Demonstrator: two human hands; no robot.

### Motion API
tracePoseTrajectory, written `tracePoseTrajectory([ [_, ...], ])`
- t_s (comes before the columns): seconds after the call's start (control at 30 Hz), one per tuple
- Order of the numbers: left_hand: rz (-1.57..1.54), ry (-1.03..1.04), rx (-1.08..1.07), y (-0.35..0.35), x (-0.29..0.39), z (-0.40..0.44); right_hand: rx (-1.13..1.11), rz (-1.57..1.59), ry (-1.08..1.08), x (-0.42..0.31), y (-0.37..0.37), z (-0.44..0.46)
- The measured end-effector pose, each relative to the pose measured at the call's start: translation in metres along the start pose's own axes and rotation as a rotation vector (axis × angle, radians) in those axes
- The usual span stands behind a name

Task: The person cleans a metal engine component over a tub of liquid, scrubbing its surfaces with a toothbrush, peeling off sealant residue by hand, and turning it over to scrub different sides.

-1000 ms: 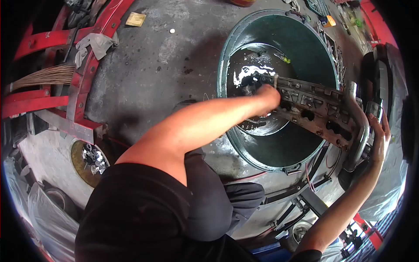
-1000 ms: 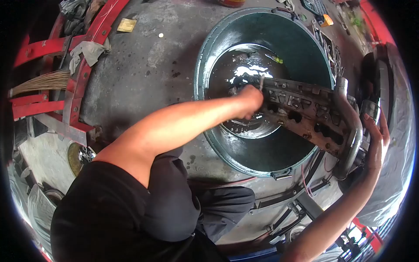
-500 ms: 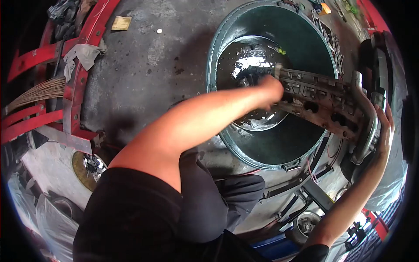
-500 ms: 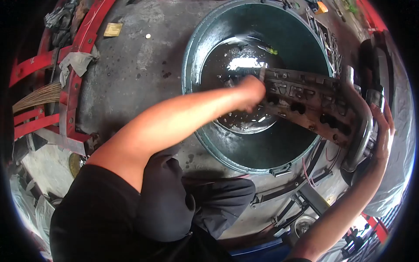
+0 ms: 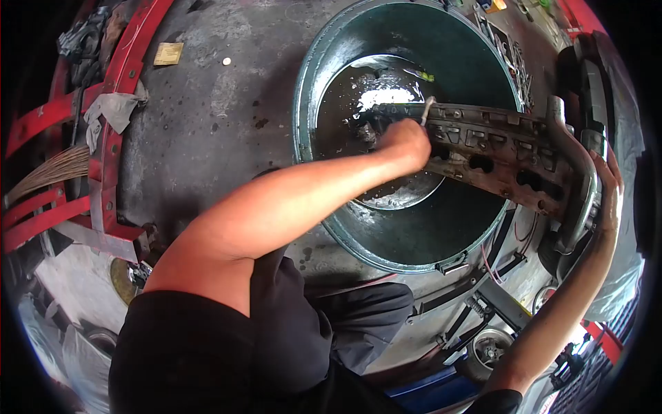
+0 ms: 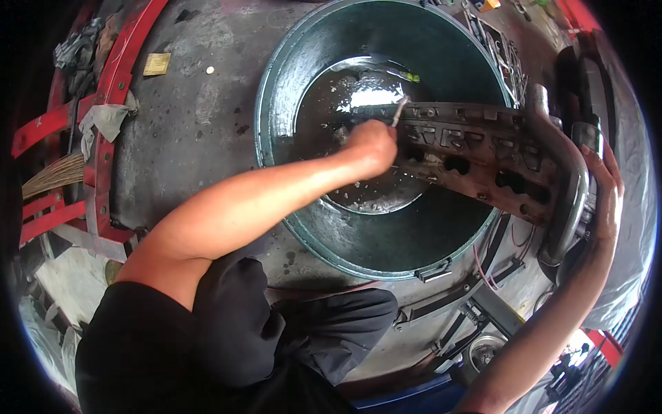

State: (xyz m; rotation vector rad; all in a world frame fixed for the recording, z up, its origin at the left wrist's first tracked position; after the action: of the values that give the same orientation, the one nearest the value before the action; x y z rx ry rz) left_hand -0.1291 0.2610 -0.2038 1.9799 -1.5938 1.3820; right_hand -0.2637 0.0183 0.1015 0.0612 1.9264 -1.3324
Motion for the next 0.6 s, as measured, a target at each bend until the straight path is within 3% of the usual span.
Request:
tracePoseTrajectory([
  [0.1,0.269,-0.107,-0.478,0.041,-0.021,0.033,-0.056,0.093,0.015,0.003,0.005,0.001],
  [0.17,-0.167,-0.09,0.047,0.019,-0.007,0.012,0.06,-0.08,-0.018,-0.005,0.003,0.001],
  [0.23,-0.033,-0.057,-0.059,0.009,0.01,-0.01,-0.072,0.054,0.0,0.021,-0.01,0.011],
  [0.27,0.185,0.087,-0.246,0.021,0.003,0.006,-0.052,-0.094,-0.057,0.017,-0.014,0.013],
  [0.3,0.217,0.185,-0.128,0.028,0.007,0.011,-0.014,-0.233,-0.14,0.006,-0.017,0.019],
  [0.37,0.309,0.361,0.133,0.021,0.026,0.003,-0.023,-0.134,-0.111,0.004,-0.018,0.028],
  [0.43,-0.231,-0.109,-0.048,0.021,0.006,0.011,-0.101,0.035,0.022,0.017,-0.012,0.021],
  [0.5,-0.183,-0.377,-0.136,0.022,-0.039,0.069,-0.07,0.031,-0.049,0.015,-0.016,0.03],
  [0.6,-0.137,0.1,0.201,-0.017,-0.015,0.069,-0.008,-0.215,-0.125,-0.005,-0.007,0.012],
])
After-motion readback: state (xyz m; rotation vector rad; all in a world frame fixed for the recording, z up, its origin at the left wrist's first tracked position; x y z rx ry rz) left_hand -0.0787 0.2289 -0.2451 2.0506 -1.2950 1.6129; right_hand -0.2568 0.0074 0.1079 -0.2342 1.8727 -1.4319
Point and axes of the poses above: each hand's wrist, its own z-axis towards the middle knuckle, its own y-axis out of the palm, x = y × z, the point moved 6 cm from there along z, towards the middle knuckle
